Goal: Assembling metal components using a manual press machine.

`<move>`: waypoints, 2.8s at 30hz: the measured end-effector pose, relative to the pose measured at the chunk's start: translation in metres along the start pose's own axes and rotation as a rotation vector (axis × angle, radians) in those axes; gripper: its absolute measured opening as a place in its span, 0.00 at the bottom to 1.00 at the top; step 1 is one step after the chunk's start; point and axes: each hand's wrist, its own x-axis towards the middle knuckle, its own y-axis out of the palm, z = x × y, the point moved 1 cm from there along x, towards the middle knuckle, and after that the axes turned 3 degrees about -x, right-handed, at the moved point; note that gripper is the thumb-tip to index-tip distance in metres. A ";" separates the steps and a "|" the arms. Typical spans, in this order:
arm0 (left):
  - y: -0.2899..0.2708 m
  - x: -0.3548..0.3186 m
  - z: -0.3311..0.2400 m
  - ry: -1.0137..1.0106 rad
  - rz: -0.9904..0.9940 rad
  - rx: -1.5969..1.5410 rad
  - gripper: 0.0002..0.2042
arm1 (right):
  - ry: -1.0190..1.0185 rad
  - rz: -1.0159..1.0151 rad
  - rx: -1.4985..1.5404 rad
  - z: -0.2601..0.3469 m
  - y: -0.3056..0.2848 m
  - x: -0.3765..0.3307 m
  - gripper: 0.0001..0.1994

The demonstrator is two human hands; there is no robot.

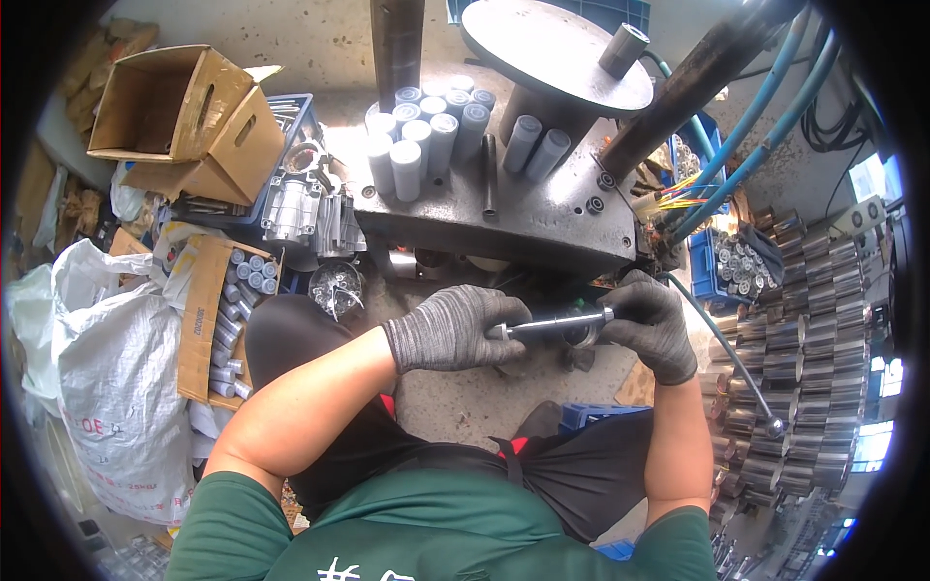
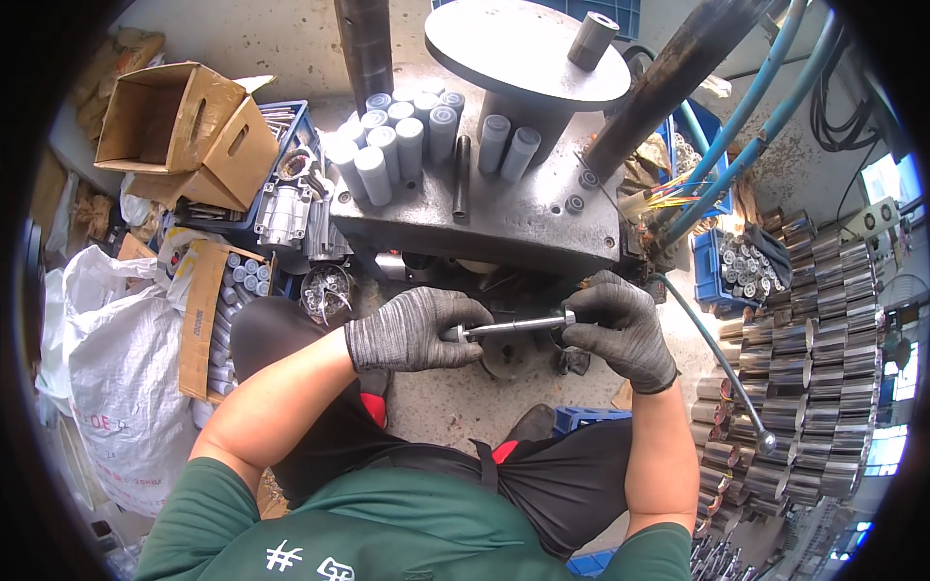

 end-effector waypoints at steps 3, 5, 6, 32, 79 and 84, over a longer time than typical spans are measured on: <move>0.000 -0.003 0.002 -0.037 0.019 0.057 0.23 | 0.005 0.032 -0.079 0.000 0.001 0.002 0.17; 0.003 -0.004 0.004 -0.041 0.008 0.087 0.23 | 0.028 0.040 -0.091 0.000 0.002 0.003 0.16; 0.005 -0.005 0.006 -0.034 -0.002 0.056 0.23 | 0.041 0.035 -0.063 0.000 0.004 0.003 0.16; 0.040 0.020 -0.010 -0.104 -0.261 -0.377 0.21 | -0.102 -0.395 0.939 -0.012 0.072 0.032 0.22; 0.052 0.026 -0.007 -0.250 -0.301 -0.758 0.23 | 0.184 -0.318 0.547 -0.021 0.095 0.060 0.31; 0.059 0.012 -0.008 -0.344 -0.401 -1.076 0.23 | 0.228 -0.023 0.289 -0.010 0.066 0.073 0.42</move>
